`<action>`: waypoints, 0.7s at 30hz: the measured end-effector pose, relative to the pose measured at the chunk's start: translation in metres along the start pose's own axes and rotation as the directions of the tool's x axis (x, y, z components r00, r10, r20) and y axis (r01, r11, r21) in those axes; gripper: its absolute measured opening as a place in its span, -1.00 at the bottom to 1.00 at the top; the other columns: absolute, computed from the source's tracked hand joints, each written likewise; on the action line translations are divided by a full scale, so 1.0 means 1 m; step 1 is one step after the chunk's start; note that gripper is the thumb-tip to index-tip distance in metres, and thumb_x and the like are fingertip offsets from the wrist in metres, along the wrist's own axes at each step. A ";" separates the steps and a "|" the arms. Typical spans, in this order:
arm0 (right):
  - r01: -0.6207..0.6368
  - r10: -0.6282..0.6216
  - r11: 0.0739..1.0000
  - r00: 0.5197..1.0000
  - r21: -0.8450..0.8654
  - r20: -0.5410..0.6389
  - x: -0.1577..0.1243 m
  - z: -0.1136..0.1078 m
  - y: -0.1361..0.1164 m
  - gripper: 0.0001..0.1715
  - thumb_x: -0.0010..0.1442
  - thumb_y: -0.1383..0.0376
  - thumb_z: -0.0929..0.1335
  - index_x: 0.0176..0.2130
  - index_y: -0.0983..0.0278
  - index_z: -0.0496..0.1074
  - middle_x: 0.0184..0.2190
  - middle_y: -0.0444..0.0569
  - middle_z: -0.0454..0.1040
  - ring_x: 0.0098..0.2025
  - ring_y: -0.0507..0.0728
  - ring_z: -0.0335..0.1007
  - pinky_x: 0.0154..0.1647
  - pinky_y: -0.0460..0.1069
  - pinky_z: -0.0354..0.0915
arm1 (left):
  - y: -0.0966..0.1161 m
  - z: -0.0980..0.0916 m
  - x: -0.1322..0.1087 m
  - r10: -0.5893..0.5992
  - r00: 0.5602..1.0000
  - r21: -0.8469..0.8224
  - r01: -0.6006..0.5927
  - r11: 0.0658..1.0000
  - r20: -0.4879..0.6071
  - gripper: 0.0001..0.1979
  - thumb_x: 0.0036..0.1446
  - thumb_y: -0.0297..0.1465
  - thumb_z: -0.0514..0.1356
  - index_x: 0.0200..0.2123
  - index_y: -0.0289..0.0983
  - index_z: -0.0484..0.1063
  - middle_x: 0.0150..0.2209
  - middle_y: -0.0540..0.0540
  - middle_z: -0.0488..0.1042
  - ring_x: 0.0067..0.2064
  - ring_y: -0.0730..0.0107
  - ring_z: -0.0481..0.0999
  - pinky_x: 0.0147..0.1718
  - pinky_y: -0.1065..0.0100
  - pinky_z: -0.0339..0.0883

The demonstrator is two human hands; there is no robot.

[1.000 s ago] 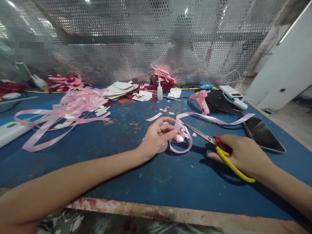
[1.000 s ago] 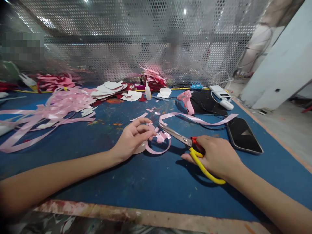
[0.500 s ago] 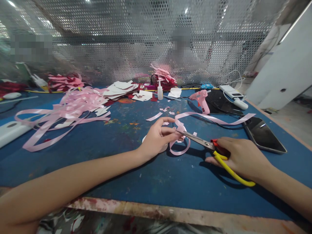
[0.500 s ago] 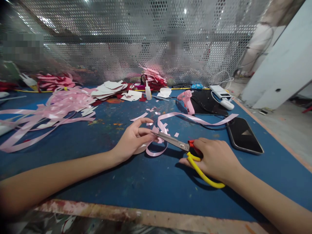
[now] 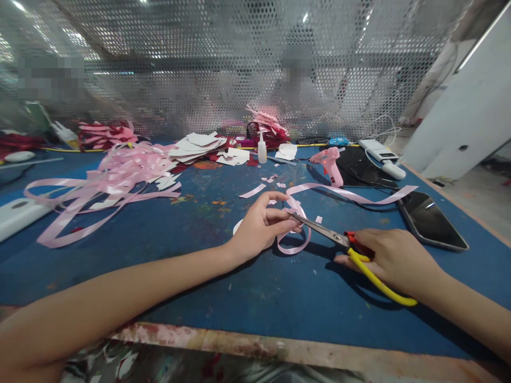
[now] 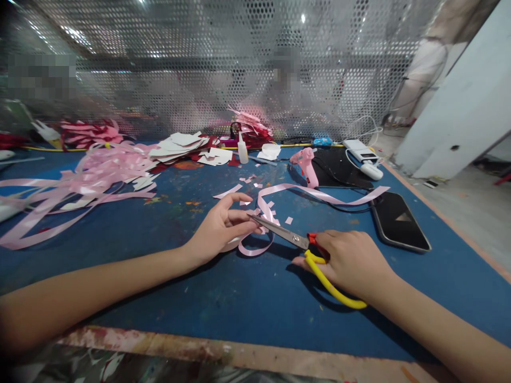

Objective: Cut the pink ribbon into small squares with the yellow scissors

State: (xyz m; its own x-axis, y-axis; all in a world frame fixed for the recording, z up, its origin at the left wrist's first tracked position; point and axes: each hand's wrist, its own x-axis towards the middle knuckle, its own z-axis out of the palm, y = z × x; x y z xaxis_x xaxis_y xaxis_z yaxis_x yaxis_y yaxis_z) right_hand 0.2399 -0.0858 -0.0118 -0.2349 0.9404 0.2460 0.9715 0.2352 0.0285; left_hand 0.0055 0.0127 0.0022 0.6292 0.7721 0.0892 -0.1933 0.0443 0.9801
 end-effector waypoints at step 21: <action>-0.099 0.098 0.994 0.995 0.040 0.034 0.003 -0.002 0.004 -0.52 0.08 -0.13 0.24 -0.49 0.22 0.22 -0.52 -0.10 0.32 -0.52 0.08 0.25 -0.49 -0.04 0.06 | -0.005 -0.003 0.003 0.025 0.989 -0.051 -0.032 0.998 -0.144 -0.51 -0.09 -0.51 0.32 -0.15 -0.23 0.12 -0.37 0.03 0.45 -0.33 0.30 0.59 -0.32 0.32 0.42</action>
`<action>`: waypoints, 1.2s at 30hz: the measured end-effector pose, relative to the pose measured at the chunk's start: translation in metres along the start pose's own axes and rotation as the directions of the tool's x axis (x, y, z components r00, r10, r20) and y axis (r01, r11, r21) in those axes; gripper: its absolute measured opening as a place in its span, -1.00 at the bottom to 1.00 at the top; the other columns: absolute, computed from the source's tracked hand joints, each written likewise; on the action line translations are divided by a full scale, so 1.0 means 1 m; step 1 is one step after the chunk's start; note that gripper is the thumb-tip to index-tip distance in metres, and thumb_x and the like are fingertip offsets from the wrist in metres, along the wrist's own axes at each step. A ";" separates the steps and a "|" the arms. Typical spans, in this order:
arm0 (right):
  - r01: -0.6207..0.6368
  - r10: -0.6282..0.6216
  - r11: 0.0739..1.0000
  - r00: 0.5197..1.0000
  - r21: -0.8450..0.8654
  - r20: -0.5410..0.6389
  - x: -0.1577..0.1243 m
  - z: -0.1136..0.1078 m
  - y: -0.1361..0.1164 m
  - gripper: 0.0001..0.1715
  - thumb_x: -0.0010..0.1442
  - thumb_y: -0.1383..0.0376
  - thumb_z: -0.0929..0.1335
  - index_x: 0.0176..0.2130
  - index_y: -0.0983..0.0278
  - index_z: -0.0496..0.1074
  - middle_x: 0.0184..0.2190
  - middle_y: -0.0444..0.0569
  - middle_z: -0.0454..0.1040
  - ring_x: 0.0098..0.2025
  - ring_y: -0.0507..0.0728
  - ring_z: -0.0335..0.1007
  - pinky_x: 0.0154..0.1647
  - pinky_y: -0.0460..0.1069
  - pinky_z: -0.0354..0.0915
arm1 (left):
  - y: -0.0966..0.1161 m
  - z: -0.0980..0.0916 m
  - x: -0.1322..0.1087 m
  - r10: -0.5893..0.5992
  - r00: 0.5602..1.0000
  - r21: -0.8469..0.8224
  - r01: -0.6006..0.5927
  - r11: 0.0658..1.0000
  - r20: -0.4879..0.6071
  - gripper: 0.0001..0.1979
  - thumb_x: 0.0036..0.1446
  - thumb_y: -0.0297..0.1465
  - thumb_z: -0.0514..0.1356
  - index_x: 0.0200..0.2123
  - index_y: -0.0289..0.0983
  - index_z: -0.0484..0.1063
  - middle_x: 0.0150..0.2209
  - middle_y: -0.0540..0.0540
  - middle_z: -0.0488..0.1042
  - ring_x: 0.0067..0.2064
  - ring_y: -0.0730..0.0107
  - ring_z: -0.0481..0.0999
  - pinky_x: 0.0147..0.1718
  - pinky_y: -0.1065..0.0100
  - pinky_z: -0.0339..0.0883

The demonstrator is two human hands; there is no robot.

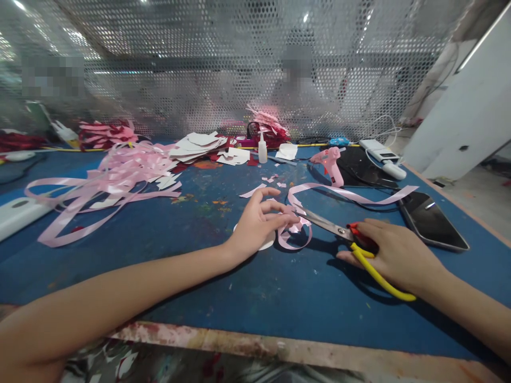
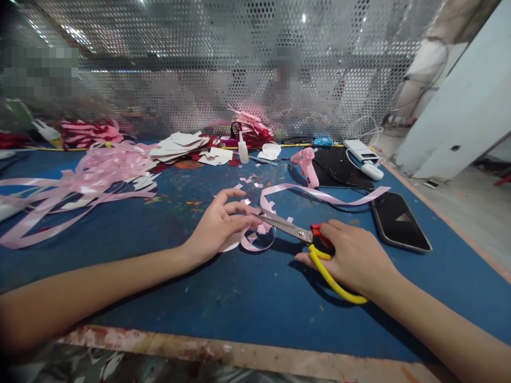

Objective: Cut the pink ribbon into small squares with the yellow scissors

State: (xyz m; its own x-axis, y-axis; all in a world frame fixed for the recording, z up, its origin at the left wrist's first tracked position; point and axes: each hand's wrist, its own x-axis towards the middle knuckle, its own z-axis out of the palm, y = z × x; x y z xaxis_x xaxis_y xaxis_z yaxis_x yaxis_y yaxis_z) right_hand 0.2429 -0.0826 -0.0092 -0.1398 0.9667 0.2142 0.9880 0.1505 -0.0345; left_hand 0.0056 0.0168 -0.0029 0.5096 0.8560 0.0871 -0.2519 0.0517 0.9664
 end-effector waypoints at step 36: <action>0.048 -0.047 0.993 0.999 -0.108 0.015 0.000 0.002 0.001 -0.36 0.13 -0.19 0.14 -0.61 0.24 0.27 -0.67 -0.10 0.33 -0.64 0.05 0.22 -0.58 -0.07 -0.15 | 0.005 0.003 -0.002 -0.045 0.998 0.087 0.040 0.995 0.054 -0.54 -0.10 -0.51 0.31 -0.17 -0.24 0.14 -0.41 0.00 0.47 -0.38 0.35 0.55 -0.44 0.40 0.39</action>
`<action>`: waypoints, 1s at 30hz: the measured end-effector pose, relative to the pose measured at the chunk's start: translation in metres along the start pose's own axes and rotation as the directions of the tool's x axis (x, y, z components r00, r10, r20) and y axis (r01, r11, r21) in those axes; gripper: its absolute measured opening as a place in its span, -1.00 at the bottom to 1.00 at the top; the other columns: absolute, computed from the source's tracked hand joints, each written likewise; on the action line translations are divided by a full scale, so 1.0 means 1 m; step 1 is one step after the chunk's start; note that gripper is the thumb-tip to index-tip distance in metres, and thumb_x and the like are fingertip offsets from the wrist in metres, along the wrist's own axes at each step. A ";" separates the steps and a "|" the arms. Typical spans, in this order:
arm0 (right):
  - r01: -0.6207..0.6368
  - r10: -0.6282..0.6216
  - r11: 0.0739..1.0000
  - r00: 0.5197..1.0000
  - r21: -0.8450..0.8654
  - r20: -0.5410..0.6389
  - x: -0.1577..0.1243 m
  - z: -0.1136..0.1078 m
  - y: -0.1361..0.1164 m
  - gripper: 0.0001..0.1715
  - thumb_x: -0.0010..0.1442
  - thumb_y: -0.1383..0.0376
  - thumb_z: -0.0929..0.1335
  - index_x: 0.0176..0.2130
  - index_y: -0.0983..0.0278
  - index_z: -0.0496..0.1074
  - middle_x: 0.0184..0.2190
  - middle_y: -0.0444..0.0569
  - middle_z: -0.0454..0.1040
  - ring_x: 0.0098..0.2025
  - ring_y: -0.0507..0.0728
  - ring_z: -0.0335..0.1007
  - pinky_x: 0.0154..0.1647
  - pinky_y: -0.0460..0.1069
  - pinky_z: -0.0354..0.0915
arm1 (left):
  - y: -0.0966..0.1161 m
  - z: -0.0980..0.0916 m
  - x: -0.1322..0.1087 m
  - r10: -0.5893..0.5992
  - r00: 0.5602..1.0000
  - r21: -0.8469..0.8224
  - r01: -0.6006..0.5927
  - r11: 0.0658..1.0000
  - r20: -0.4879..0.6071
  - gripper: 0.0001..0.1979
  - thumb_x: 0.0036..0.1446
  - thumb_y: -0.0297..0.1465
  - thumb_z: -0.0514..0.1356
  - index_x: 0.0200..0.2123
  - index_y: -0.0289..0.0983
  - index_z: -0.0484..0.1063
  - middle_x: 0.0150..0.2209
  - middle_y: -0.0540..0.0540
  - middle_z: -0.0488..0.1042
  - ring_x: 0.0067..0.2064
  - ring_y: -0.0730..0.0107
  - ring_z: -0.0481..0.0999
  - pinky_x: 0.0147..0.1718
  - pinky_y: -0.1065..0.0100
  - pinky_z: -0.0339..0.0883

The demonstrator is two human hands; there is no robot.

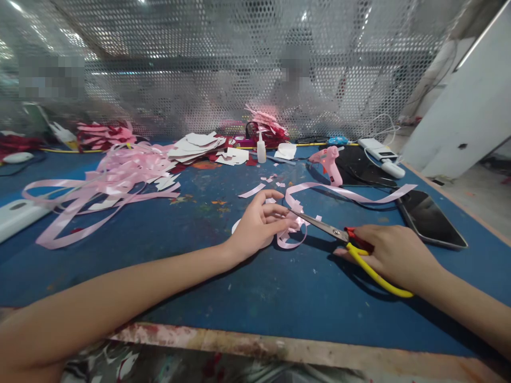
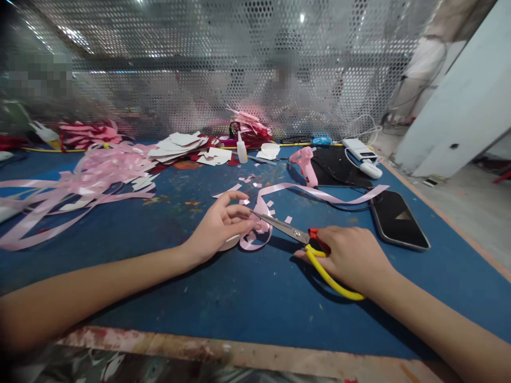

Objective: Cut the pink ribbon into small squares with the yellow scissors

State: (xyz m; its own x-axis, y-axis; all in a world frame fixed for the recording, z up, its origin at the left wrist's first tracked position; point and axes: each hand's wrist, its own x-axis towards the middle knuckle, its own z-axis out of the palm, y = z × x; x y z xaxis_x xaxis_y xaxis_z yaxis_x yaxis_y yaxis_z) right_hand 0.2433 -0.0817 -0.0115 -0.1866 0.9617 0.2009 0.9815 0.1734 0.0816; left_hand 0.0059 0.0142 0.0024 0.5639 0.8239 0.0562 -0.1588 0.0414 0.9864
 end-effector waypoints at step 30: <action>-0.020 0.022 0.999 0.999 0.049 -0.033 -0.001 -0.002 -0.001 -0.52 0.16 -0.08 0.17 -0.50 0.23 0.23 -0.53 -0.09 0.32 -0.54 0.08 0.25 -0.52 -0.05 0.01 | -0.002 -0.004 0.001 0.057 0.997 -0.055 -0.060 0.997 -0.057 -0.56 -0.07 -0.51 0.30 -0.17 -0.24 0.15 -0.41 0.02 0.49 -0.39 0.41 0.56 -0.35 0.38 0.39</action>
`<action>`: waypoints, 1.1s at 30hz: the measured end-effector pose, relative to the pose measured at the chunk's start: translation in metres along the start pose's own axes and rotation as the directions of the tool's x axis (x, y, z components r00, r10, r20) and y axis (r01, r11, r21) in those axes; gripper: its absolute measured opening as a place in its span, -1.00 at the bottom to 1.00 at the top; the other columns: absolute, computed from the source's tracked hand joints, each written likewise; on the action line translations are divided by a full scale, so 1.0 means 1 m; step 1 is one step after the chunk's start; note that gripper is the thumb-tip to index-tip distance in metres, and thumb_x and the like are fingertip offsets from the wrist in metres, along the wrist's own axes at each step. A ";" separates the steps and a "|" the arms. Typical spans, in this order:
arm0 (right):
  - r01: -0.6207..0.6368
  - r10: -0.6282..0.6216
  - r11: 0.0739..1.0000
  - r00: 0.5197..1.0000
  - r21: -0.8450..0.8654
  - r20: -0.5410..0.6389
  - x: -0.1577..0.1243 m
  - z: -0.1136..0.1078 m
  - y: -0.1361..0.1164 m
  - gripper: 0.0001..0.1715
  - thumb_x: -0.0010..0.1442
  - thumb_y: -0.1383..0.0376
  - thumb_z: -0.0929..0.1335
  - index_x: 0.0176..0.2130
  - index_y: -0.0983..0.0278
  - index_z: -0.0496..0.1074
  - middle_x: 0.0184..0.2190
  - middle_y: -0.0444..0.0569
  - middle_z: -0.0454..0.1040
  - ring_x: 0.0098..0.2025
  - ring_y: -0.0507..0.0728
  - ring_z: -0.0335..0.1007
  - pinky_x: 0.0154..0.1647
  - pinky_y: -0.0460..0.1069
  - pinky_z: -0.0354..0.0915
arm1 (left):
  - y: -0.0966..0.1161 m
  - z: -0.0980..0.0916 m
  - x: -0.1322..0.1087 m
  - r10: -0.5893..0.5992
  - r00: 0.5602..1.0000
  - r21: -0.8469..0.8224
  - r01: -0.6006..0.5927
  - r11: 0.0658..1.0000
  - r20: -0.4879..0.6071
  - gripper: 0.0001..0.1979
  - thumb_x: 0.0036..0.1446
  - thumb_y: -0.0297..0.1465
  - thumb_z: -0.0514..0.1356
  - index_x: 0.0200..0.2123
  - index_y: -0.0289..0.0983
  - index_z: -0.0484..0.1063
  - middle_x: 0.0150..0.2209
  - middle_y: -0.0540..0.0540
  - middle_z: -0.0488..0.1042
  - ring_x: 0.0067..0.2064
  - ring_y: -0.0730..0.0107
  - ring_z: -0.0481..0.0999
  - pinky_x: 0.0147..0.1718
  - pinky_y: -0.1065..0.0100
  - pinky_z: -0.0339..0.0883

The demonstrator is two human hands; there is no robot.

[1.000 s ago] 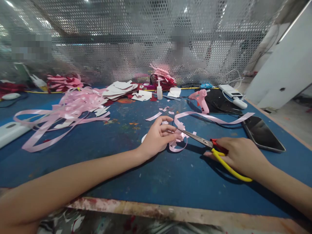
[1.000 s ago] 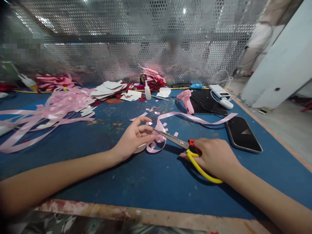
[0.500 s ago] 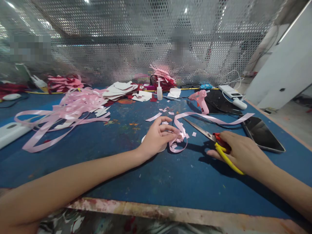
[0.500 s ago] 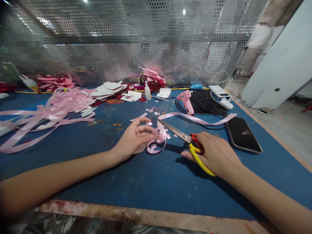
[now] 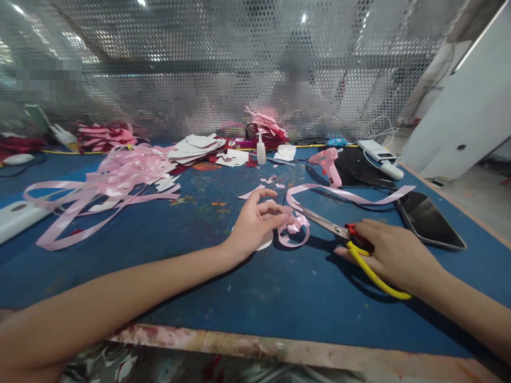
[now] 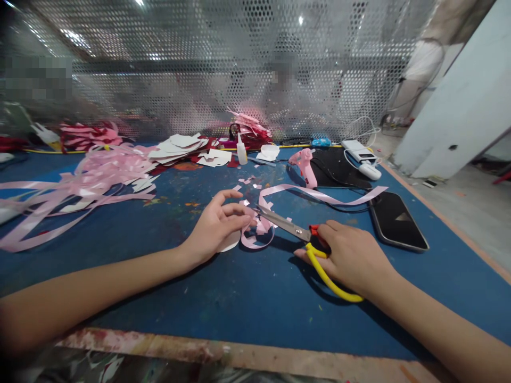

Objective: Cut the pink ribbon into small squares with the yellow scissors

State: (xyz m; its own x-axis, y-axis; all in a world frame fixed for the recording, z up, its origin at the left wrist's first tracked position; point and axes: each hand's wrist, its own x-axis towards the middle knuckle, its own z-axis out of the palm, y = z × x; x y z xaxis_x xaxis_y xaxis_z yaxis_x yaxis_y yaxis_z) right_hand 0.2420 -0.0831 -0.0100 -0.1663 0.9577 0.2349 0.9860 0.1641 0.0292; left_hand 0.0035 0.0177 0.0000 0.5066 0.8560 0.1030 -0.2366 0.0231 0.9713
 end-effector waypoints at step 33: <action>0.055 -0.055 0.998 0.998 0.004 0.023 0.003 0.000 -0.001 -0.42 0.15 -0.11 0.17 -0.60 0.25 0.27 -0.63 -0.10 0.31 -0.62 0.02 0.18 -0.56 -0.06 -0.14 | 0.001 0.002 -0.001 -0.064 0.997 0.064 0.061 0.996 0.051 -0.52 -0.11 -0.54 0.31 -0.16 -0.24 0.14 -0.40 -0.01 0.51 -0.33 0.37 0.57 -0.32 0.39 0.40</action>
State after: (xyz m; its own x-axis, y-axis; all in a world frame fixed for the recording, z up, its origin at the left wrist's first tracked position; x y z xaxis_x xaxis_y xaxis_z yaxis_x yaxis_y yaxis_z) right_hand 0.2403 -0.0806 -0.0090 -0.2205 0.9525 0.2102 0.9753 0.2174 0.0381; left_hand 0.0043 0.0157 0.0014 0.5627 0.8250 0.0512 -0.1520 0.0424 0.9875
